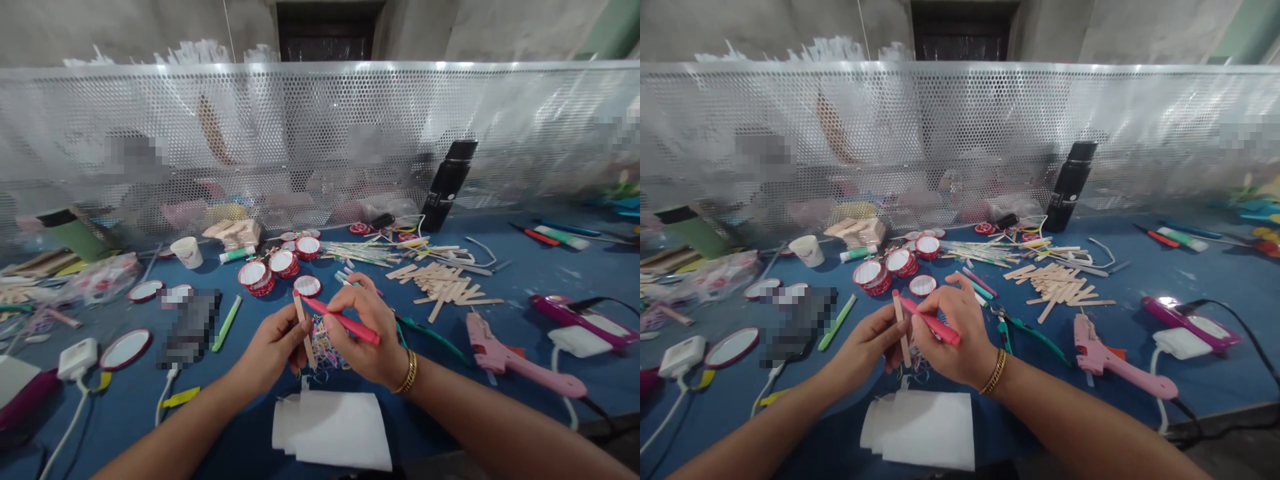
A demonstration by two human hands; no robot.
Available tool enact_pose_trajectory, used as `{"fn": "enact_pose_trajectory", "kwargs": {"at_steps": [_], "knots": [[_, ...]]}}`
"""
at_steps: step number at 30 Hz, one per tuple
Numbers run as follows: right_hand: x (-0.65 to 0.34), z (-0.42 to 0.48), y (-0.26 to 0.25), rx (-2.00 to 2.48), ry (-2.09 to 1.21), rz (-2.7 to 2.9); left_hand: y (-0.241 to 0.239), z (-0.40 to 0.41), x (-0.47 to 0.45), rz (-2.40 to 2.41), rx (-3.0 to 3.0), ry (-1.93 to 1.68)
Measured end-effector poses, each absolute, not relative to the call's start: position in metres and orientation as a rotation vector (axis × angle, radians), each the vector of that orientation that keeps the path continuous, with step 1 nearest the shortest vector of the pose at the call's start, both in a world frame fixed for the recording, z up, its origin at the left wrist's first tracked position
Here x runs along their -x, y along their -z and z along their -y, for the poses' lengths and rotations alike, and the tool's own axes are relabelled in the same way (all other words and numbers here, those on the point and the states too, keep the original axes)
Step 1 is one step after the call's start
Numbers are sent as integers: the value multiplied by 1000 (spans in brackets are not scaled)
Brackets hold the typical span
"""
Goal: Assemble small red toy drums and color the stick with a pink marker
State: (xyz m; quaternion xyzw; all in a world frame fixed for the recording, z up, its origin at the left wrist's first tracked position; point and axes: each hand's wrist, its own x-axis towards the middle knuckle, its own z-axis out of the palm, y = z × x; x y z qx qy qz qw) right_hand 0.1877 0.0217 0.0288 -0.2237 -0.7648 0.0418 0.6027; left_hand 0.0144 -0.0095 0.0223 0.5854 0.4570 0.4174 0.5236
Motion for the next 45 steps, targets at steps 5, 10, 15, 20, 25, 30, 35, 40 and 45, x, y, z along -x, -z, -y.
{"fn": "enact_pose_trajectory", "kwargs": {"at_steps": [5, 10, 15, 20, 25, 30, 35, 40, 45], "knots": [[-187, -23, -27, 498, -109, 1792, -21, 11, -16, -1100, -1409, -973], [-186, -24, -28, 501, -101, 1801, -20, 11, -15, -1095, -1450, -975], [-186, -25, -28, 533, -130, 1827, -20, 10, -14, -1105, -1480, -974], [-186, -25, -28, 529, -127, 1819, -19, 11, -14, -1095, -1490, -974], [-186, -25, -26, 545, -132, 1838, -19, 11, -13, -1085, -1499, -973], [-186, -26, -25, 549, -131, 1847, -19, 10, -13, -1099, -1513, -967], [-185, -26, -26, 556, -125, 1841, -20, 10, -14, -1096, -1501, -970], [-186, -26, -26, 562, -138, 1845, -20, 10, -14, -1131, -1535, -955], [-187, -26, -26, 567, -140, 1839, -20, 10, -13, -1137, -1553, -938]]}}
